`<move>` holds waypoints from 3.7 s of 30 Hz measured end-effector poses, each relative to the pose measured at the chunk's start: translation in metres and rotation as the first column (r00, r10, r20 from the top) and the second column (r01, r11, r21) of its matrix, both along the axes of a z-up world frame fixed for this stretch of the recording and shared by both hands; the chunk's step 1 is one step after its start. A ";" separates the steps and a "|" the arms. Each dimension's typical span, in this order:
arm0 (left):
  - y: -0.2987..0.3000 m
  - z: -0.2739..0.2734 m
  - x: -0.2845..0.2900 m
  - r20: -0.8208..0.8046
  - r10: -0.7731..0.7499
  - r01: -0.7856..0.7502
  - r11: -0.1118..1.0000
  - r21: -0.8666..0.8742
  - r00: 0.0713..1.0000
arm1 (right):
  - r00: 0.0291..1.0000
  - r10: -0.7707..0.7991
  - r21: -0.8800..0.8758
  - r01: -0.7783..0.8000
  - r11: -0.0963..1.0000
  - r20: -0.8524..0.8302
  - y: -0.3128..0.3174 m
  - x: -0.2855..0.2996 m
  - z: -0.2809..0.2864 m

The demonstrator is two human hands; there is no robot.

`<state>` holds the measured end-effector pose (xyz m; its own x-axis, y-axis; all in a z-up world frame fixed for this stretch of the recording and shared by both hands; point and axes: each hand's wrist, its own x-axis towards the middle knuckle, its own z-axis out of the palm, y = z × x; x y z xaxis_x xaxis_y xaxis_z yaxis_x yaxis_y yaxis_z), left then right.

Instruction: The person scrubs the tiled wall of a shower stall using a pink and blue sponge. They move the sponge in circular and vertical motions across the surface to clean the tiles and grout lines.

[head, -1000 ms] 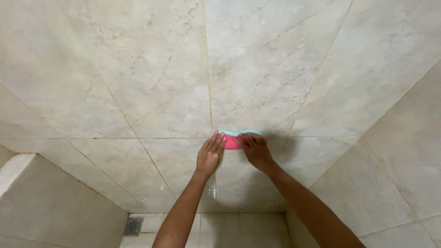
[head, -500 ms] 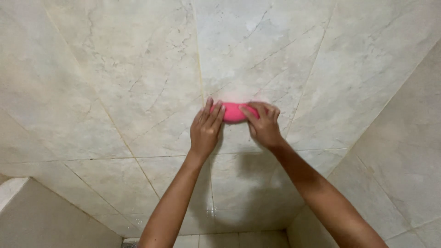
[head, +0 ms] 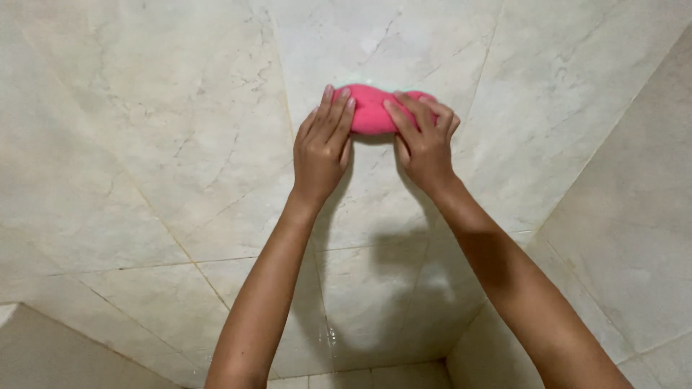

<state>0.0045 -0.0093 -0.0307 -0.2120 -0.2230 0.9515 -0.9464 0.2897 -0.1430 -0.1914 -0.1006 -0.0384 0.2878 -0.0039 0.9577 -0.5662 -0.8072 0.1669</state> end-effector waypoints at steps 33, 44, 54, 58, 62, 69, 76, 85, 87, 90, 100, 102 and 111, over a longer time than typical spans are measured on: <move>-0.044 0.057 -0.064 0.025 -0.065 0.067 0.993 -0.100 0.998 | 0.996 -0.073 -0.075 0.069 0.995 -0.054 -0.030 -0.073 0.062; -0.033 -0.087 -0.084 0.041 -0.097 0.093 0.991 0.094 0.994 | 0.980 -0.088 -0.082 0.075 0.994 -0.180 -0.037 -0.103 -0.080; -0.042 -0.089 -0.114 0.093 -0.069 0.062 0.995 0.076 0.993 | 0.960 -0.054 0.044 0.069 0.997 -0.274 -0.042 -0.141 -0.085; -0.062 -0.018 -0.130 0.080 0.010 -0.009 1.000 -0.020 0.997 | 0.975 -0.156 -0.016 0.156 0.988 -0.155 -0.055 -0.141 -0.015; -0.084 0.049 -0.153 0.073 0.081 -0.069 0.986 -0.154 0.994 | 0.977 -0.214 -0.038 0.213 0.976 -0.010 -0.062 -0.153 0.049; -0.134 0.079 -0.212 0.072 -0.051 0.065 0.973 -0.219 0.996 | 0.932 -0.327 -0.023 0.335 0.942 0.154 -0.090 -0.200 0.083; -0.148 0.043 -0.257 0.079 -0.147 0.157 0.979 -0.131 0.986 | 0.914 -0.357 0.063 0.352 0.934 0.193 -0.101 -0.233 0.031; -0.138 -0.032 -0.267 0.086 -0.160 0.157 0.987 0.036 0.983 | 0.913 -0.356 0.228 0.310 0.923 0.199 -0.096 -0.238 -0.060; -0.133 -0.051 -0.266 0.071 -0.172 0.167 0.983 0.075 0.983 | 0.933 -0.309 0.256 0.258 0.932 0.184 -0.092 -0.240 -0.084; -0.124 -0.087 -0.264 0.038 -0.210 0.203 0.971 0.128 0.977 | 0.941 -0.294 0.261 0.245 0.934 0.167 -0.088 -0.242 -0.124; -0.101 -0.105 -0.236 0.107 -0.068 0.046 0.980 0.193 0.992 | 0.987 -0.091 0.323 0.044 0.945 0.131 -0.069 -0.231 -0.134; -0.094 -0.073 -0.230 0.053 -0.034 0.029 0.996 0.084 0.998 | 0.984 -0.083 0.250 0.041 0.967 0.160 -0.067 -0.219 -0.096; -0.061 0.012 -0.173 -0.036 0.150 -0.152 0.987 -0.054 0.988 | 0.998 0.057 0.111 -0.061 0.992 0.039 -0.046 -0.158 0.021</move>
<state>-0.1688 -0.0700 -0.0183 -0.1498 -0.1964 0.9690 -0.9829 0.1357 -0.1244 -0.3491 -0.1467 -0.0176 0.2560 -0.0962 0.9619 -0.5211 -0.8518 0.0534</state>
